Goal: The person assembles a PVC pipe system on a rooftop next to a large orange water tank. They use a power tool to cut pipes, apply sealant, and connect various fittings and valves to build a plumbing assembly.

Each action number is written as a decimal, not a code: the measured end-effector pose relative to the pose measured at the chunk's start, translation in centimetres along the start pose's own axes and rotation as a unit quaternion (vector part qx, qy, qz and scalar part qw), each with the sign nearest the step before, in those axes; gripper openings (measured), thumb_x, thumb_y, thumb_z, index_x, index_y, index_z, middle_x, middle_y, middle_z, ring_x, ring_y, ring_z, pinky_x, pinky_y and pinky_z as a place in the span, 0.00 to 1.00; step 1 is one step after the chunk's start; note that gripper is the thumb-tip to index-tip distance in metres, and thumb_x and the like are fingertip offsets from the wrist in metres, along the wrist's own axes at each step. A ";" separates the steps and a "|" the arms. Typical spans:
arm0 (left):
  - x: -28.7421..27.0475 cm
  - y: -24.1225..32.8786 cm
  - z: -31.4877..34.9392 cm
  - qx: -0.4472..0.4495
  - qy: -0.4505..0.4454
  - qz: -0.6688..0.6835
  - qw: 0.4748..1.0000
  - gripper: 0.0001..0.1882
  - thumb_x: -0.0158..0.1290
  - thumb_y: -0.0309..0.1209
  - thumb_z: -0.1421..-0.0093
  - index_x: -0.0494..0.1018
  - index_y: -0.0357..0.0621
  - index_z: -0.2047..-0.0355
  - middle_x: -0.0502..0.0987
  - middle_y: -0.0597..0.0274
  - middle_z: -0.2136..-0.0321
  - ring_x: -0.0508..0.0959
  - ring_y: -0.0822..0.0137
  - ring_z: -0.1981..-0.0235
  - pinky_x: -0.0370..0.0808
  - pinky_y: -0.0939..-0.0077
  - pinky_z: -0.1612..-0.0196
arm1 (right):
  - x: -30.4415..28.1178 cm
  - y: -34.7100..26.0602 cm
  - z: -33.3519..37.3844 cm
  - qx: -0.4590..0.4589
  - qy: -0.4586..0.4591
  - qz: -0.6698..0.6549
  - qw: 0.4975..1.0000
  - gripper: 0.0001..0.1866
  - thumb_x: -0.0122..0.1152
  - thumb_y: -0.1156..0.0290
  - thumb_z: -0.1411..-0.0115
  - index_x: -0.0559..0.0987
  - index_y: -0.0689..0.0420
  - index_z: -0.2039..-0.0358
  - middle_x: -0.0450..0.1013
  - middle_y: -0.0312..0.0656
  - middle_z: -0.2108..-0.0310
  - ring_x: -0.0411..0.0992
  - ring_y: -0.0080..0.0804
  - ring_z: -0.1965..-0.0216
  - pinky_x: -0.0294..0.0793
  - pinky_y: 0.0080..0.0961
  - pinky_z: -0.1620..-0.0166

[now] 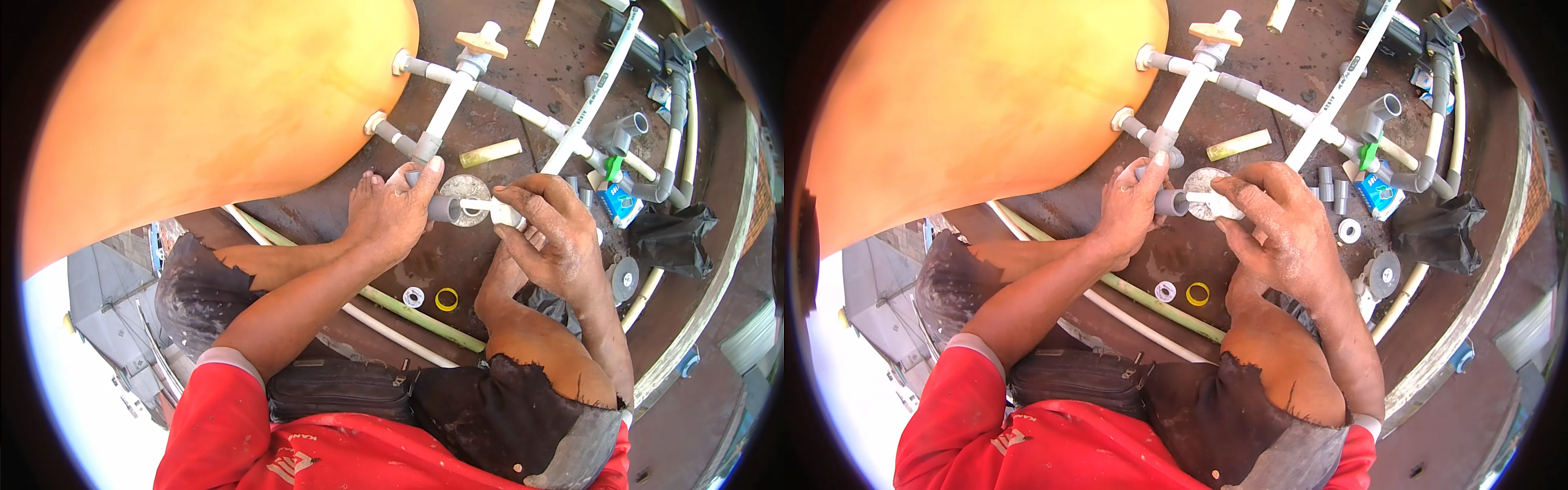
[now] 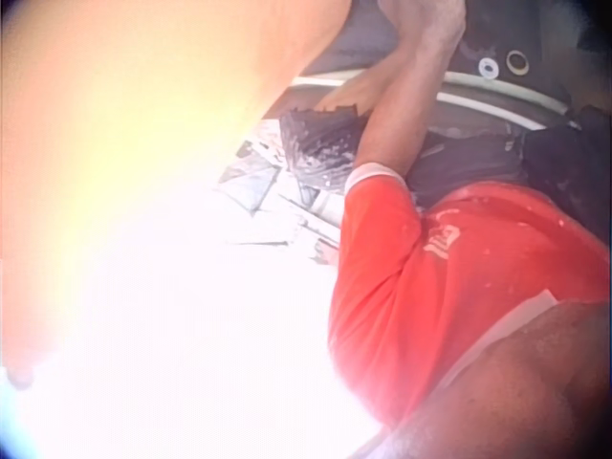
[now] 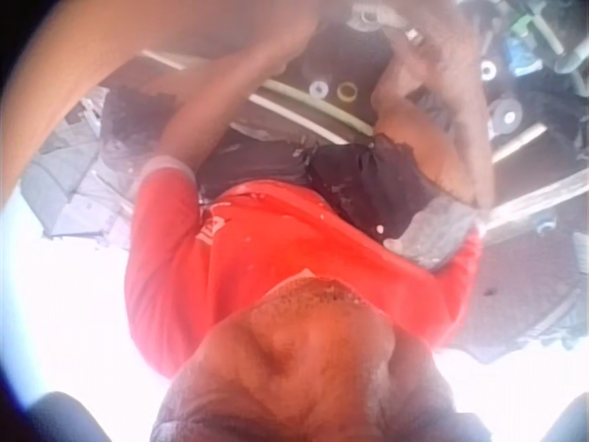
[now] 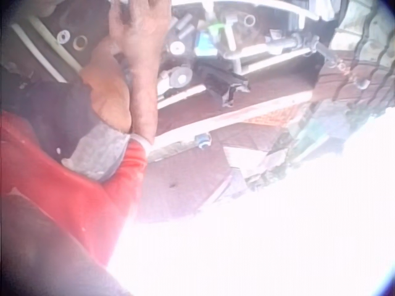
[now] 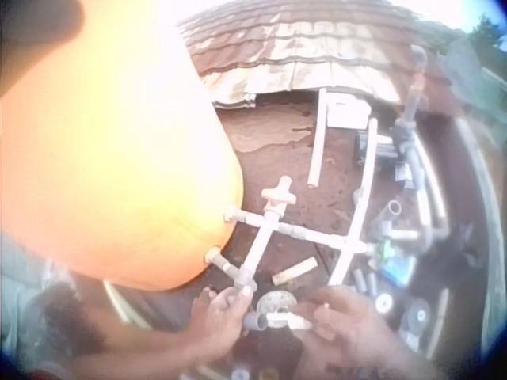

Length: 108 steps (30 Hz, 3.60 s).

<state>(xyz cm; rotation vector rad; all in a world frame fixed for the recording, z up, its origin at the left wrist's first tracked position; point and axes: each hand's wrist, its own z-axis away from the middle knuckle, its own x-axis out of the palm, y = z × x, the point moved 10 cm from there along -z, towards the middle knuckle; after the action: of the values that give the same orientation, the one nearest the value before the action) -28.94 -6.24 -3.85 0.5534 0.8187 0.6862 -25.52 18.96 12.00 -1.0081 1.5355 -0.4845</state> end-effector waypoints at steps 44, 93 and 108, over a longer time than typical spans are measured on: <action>11.8 4.7 0.2 0.333 -0.054 -0.302 0.892 0.50 0.73 0.41 0.43 0.62 0.35 0.26 0.86 0.43 0.59 0.88 0.46 0.60 0.85 0.51 0.57 | 11.9 7.9 8.4 -0.018 -0.184 0.261 0.947 0.14 0.67 0.77 0.48 0.83 0.65 0.60 0.75 0.50 0.54 0.75 0.48 0.50 0.80 0.42 0.48; 7.3 1.3 -0.4 -0.125 -0.109 0.341 0.925 0.25 0.63 0.53 0.27 0.73 0.43 0.52 0.79 0.64 0.69 0.74 0.76 0.80 0.65 0.79 0.84 | 0.6 2.6 3.2 0.099 -0.016 -0.082 0.992 0.24 0.81 0.74 0.47 0.87 0.60 0.48 0.81 0.48 0.51 0.83 0.40 0.58 0.83 0.32 0.60; 6.4 6.1 -0.5 -0.104 -0.176 0.269 0.941 0.27 0.58 0.59 0.26 0.78 0.46 0.51 0.76 0.69 0.67 0.73 0.80 0.72 0.67 0.82 0.77 | -2.3 -2.7 0.7 -0.126 -0.015 0.010 0.992 0.28 0.74 0.83 0.57 0.87 0.62 0.51 0.81 0.48 0.50 0.80 0.46 0.55 0.82 0.39 0.54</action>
<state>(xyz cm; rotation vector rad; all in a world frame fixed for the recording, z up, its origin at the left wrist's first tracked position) -28.17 2.55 -3.03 0.6900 0.2451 1.1211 -24.13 19.49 15.23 -1.1873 1.6047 -0.2636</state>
